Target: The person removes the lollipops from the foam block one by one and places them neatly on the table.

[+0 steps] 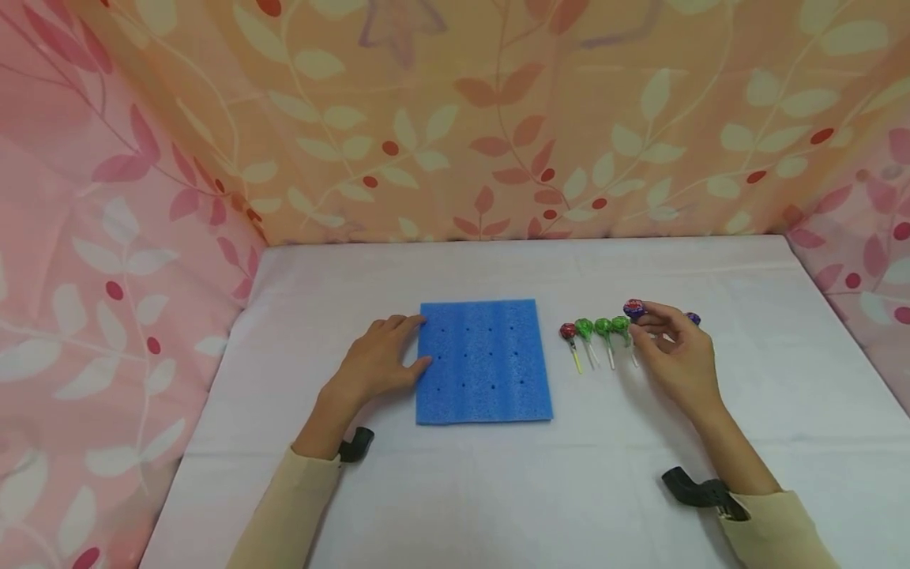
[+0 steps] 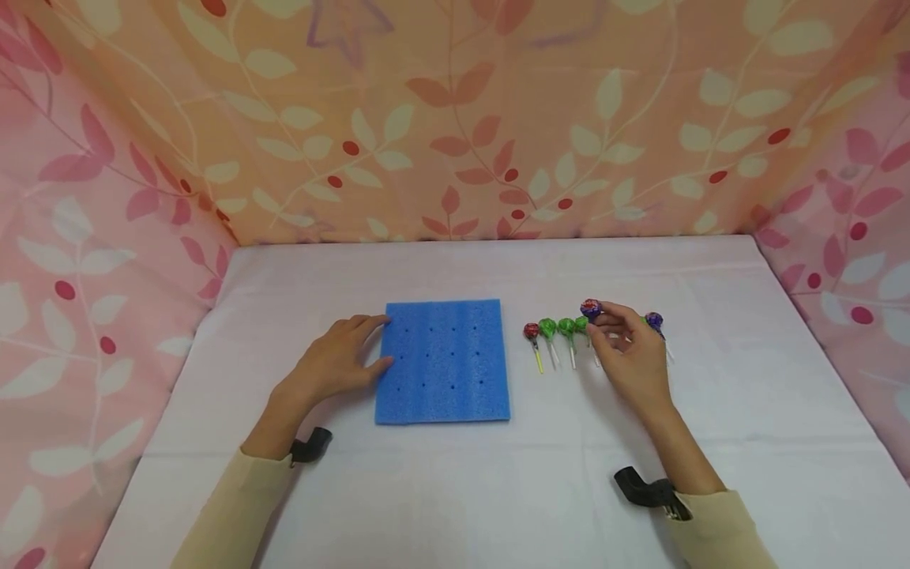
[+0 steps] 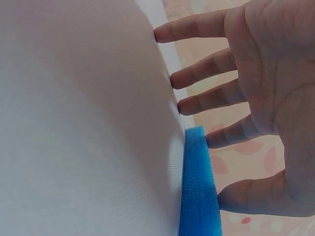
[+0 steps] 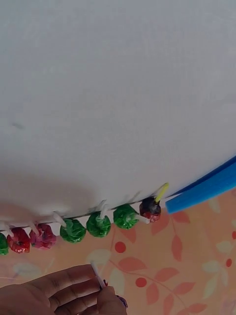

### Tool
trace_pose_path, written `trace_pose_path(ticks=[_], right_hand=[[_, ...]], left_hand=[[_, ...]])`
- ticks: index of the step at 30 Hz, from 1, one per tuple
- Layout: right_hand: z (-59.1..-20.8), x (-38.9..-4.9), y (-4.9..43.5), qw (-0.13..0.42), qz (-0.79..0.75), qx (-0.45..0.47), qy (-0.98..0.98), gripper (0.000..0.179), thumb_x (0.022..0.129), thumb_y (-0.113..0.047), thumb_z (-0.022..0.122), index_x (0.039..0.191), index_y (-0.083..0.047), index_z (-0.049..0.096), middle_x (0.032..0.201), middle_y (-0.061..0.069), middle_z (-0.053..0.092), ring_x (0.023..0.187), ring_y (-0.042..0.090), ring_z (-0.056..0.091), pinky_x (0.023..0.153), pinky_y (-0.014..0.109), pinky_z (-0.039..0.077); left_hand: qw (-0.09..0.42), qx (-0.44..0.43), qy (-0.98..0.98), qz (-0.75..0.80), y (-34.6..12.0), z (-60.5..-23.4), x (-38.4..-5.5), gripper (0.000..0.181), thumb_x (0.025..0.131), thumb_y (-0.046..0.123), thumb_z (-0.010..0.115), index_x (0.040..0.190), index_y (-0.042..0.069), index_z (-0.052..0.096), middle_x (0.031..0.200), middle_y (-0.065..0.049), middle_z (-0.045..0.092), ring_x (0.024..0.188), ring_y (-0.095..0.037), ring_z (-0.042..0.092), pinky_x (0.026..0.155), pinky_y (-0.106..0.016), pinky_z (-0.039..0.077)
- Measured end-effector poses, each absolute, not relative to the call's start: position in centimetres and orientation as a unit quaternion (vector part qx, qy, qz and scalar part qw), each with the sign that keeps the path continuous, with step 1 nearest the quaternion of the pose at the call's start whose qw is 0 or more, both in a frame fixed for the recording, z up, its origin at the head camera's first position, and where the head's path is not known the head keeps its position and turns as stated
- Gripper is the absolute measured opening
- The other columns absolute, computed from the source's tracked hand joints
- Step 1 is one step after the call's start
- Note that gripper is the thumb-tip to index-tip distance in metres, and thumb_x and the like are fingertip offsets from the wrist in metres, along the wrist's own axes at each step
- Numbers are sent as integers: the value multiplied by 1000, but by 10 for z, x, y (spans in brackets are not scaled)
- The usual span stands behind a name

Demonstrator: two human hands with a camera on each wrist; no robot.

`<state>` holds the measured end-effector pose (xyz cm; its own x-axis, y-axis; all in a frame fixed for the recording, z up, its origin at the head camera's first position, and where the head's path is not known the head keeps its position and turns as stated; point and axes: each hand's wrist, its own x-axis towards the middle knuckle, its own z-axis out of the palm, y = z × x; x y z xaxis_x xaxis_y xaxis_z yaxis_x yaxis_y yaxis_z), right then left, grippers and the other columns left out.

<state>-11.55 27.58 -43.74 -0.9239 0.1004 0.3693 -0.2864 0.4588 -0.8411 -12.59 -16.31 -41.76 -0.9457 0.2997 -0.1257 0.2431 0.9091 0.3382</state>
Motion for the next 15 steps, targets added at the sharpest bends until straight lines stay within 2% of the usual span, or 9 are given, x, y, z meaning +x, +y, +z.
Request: trace_pose_path(ticks=[7, 15], right_hand=[[-436, -122, 289, 195, 534, 44, -822, 44, 89, 15, 73, 132, 8, 67, 103, -21, 71, 90, -6, 68, 75, 5, 55], [-433, -132, 314, 205, 506, 5, -838, 43, 89, 11, 73, 131, 6, 67, 98, -24, 68, 87, -9, 64, 77, 1, 52]], left_hand=[[90, 135, 974, 158, -167, -415, -126, 71, 97, 45, 67, 160, 18, 46, 159, -14, 53, 145, -43, 51, 108, -65, 52], [84, 135, 973, 165, -164, -420, -126, 70, 97, 45, 67, 159, 18, 47, 159, -13, 54, 144, -41, 52, 107, -64, 52]])
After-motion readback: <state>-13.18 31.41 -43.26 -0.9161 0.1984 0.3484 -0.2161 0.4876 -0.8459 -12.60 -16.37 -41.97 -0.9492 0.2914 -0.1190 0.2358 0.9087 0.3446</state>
